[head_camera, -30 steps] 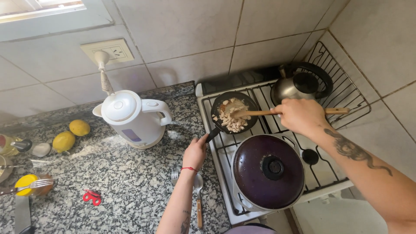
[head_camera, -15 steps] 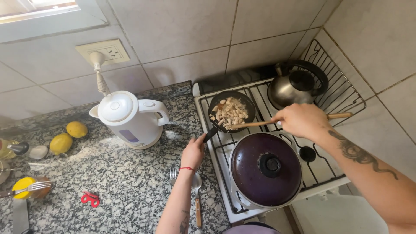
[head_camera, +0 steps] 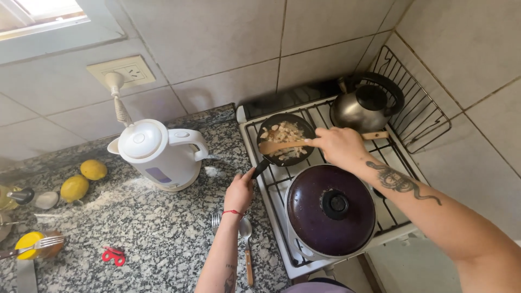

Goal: Preparing a salad dressing by whisking ingredients in a bowl and then stirring food in a pan on the stove.

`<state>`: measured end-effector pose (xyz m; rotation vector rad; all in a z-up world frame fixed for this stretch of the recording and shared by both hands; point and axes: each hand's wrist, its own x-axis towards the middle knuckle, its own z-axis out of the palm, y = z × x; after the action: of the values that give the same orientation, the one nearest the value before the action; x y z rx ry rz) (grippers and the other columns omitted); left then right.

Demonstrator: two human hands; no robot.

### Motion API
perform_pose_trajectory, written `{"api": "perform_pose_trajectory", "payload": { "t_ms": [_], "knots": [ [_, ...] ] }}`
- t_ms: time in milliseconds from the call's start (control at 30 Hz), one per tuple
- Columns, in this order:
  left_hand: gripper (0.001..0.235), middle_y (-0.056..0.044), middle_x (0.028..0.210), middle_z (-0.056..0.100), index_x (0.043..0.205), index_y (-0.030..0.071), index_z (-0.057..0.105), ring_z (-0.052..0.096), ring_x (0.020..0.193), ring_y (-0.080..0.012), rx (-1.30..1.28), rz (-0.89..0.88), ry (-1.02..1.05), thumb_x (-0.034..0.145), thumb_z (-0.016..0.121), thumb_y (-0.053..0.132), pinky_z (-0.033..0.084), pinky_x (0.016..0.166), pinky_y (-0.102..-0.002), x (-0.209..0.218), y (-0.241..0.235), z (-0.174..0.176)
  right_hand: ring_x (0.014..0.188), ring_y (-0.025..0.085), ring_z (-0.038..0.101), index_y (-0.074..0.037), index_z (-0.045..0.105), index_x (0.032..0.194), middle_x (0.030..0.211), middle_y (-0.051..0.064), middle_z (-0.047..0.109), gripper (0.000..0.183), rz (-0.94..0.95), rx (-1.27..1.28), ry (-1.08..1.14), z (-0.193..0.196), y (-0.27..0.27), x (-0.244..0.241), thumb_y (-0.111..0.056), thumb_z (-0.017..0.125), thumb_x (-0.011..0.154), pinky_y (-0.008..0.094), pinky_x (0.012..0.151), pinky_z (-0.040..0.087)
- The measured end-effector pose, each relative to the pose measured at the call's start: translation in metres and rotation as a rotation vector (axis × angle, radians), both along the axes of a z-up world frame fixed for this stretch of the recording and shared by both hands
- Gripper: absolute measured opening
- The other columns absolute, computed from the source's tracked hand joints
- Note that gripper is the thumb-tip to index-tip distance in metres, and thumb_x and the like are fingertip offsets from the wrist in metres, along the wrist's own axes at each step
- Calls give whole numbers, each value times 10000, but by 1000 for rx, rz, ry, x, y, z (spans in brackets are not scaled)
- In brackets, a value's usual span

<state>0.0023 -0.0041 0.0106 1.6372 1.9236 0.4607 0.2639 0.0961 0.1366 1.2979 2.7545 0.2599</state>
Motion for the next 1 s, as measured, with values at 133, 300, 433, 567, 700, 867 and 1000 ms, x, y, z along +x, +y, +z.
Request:
{"api": "perform_pose_trajectory", "payload": {
  "t_ms": [133,300,433,567,700,867,1000],
  "knots": [
    [401,-125,975,595,1327,242,500,647,875,-328,14,3,4,932,451,189,555,716,-414,-2,-1,-9,722,235,639,-297,688,1052,859,-24,599,352,-60,4,-24,10,6,16,-105,499,825,321,608,539],
    [402,-124,964,590,1322,252,501,649,843,-330,33,-5,10,930,446,183,562,696,-417,-2,2,-13,629,209,629,-308,691,1021,840,-36,588,327,-118,21,-25,31,10,13,-153,477,827,321,532,516],
    [397,-139,966,592,1314,236,509,646,852,-349,32,-7,11,923,460,189,563,695,-437,-2,4,-12,604,187,614,-288,677,1091,856,-23,603,372,-58,7,6,2,19,4,-106,468,843,292,504,510],
    [397,-133,954,589,1317,241,507,645,850,-347,35,-6,23,926,458,188,562,699,-432,-4,4,-13,575,154,593,-260,657,1146,858,-17,602,390,-13,39,-46,-7,29,1,-74,475,855,254,468,496],
    [398,-125,952,584,1319,260,504,642,843,-341,21,-1,17,928,461,200,561,698,-431,-4,4,-9,596,182,612,-224,654,1140,871,8,616,381,27,22,-77,3,27,-6,-49,489,845,274,459,514],
    [382,-110,954,583,1304,284,515,642,851,-331,0,-6,46,929,459,239,560,711,-430,-5,9,-10,578,178,614,-200,643,1098,839,0,607,330,112,161,-176,-14,25,-16,-91,564,797,267,443,513],
    [387,-122,970,578,1311,293,503,640,862,-346,-2,0,34,930,456,240,559,723,-438,-5,9,-19,589,225,650,-155,631,1122,858,40,629,349,51,-28,-139,8,10,-9,-57,521,807,328,480,543]
  ]
}}
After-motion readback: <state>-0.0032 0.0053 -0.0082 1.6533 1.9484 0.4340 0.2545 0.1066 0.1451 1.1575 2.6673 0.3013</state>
